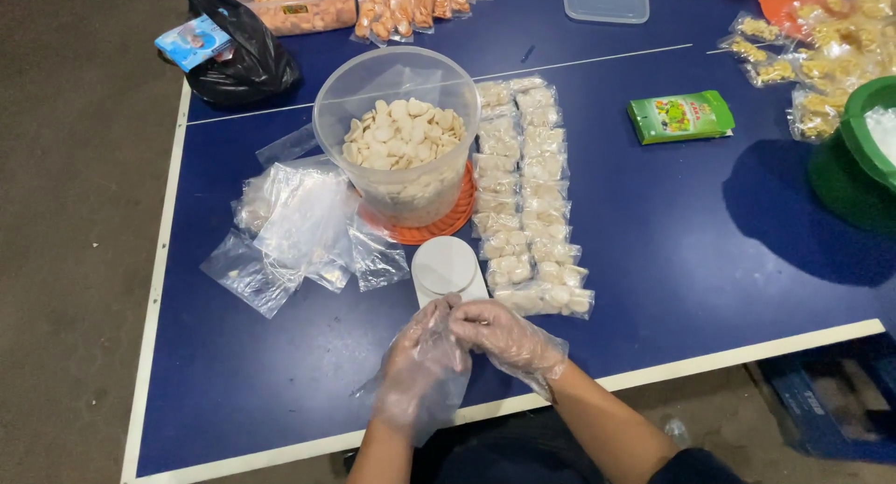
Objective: Portioning snacks from a large container into small plastic bags and weighing them on a digital scale.
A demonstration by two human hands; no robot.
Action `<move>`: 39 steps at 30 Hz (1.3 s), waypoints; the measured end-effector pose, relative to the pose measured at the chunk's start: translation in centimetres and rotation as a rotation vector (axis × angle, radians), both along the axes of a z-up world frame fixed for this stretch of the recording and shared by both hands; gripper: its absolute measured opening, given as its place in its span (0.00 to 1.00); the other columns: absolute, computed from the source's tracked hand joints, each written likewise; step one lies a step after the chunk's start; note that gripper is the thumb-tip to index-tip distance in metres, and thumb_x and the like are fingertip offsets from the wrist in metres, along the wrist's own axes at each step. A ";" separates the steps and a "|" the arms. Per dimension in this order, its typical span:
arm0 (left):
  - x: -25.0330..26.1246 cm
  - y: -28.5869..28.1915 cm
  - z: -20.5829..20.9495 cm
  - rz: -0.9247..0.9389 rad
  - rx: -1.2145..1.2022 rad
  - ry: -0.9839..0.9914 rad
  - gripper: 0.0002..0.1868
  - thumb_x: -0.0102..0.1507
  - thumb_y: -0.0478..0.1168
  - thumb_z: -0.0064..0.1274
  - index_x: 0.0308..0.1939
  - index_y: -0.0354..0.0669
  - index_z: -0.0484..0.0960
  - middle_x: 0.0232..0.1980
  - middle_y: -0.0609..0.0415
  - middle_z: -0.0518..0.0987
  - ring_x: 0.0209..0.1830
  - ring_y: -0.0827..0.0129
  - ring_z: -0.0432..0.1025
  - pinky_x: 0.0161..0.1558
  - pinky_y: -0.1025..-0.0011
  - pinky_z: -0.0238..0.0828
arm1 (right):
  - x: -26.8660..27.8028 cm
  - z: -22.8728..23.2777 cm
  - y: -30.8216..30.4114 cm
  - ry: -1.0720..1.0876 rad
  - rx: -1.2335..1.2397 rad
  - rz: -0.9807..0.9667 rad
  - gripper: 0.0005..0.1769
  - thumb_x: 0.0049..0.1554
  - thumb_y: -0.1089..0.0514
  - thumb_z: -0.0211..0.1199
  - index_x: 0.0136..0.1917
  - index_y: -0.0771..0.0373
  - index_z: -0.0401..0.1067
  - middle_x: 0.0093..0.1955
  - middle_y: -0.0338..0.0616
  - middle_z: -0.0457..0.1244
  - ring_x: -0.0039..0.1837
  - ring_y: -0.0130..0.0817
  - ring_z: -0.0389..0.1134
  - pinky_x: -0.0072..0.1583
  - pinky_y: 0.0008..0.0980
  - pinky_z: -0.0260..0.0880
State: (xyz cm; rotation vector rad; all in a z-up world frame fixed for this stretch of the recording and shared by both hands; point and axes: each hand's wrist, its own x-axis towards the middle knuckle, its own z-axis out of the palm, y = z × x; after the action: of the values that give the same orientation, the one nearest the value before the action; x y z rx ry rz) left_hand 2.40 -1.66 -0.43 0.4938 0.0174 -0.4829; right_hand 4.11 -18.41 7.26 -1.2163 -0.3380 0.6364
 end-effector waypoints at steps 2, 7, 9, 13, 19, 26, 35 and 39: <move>0.1 0.2 1.7 -0.072 0.019 -0.094 0.24 0.71 0.49 0.44 0.63 0.34 0.70 0.38 0.47 0.80 0.27 0.59 0.77 0.33 0.62 0.77 | 0.3 0.0 -0.4 -0.029 -0.071 0.059 0.18 0.63 0.50 0.60 0.35 0.62 0.70 0.35 0.45 0.64 0.42 0.33 0.67 0.49 0.30 0.68; 0.0 0.6 3.1 -0.187 0.025 -0.144 0.22 0.73 0.47 0.41 0.62 0.30 0.68 0.49 0.45 0.75 0.44 0.67 0.75 0.50 0.73 0.73 | 0.3 1.8 -1.2 0.032 -0.197 0.176 0.19 0.60 0.47 0.64 0.32 0.59 0.71 0.29 0.41 0.64 0.42 0.32 0.70 0.63 0.44 0.74; 0.0 0.8 2.2 -0.234 0.190 -0.151 0.25 0.70 0.53 0.44 0.63 0.37 0.68 0.28 0.54 0.77 0.24 0.65 0.75 0.33 0.70 0.74 | 0.5 2.7 -1.5 -0.028 -0.283 0.362 0.20 0.62 0.43 0.60 0.44 0.61 0.78 0.43 0.42 0.71 0.35 0.25 0.71 0.40 0.19 0.71; -0.4 0.5 6.2 -0.252 0.453 -0.230 0.30 0.68 0.60 0.41 0.64 0.42 0.70 0.43 0.48 0.81 0.34 0.60 0.80 0.40 0.67 0.79 | 0.6 2.7 -1.4 -0.090 -0.277 0.526 0.21 0.64 0.44 0.59 0.48 0.64 0.79 0.39 0.43 0.70 0.41 0.28 0.73 0.45 0.22 0.75; 2.4 1.9 10.0 -0.455 0.705 -0.400 0.59 0.46 0.80 0.54 0.68 0.42 0.67 0.72 0.46 0.70 0.71 0.56 0.67 0.68 0.49 0.68 | 3.7 3.5 -3.2 -0.712 -0.483 0.566 0.24 0.66 0.41 0.46 0.67 0.53 0.72 0.71 0.51 0.62 0.69 0.46 0.65 0.69 0.46 0.68; 6.4 1.4 14.8 -0.491 0.815 -0.936 0.51 0.61 0.58 0.57 0.77 0.32 0.54 0.63 0.23 0.72 0.54 0.46 0.74 0.43 0.55 0.82 | 8.1 8.1 -5.6 -0.733 -0.344 0.334 0.22 0.65 0.51 0.55 0.62 0.70 0.75 0.48 0.61 0.72 0.32 0.34 0.69 0.33 0.32 0.75; 7.3 3.0 14.1 -0.416 0.850 -0.797 0.41 0.56 0.36 0.49 0.76 0.38 0.59 0.49 0.41 0.74 0.49 0.59 0.71 0.44 0.67 0.77 | 9.4 11.6 -7.9 -0.688 -0.142 0.445 0.35 0.49 0.63 0.48 0.71 0.73 0.65 0.69 0.71 0.62 0.70 0.64 0.64 0.67 0.65 0.64; 6.9 3.2 14.2 -0.445 0.862 -0.804 0.41 0.58 0.37 0.48 0.77 0.44 0.60 0.46 0.46 0.74 0.48 0.60 0.70 0.43 0.67 0.75 | 9.3 11.8 -7.8 -0.727 -0.001 0.398 0.36 0.48 0.75 0.38 0.69 0.75 0.66 0.68 0.72 0.63 0.72 0.62 0.63 0.70 0.61 0.63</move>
State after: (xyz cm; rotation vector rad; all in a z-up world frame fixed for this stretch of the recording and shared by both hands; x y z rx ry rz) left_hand 9.32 1.56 13.75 1.5326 -0.6951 -0.6741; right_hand 13.43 -26.17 19.06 -1.3648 -1.2099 0.5069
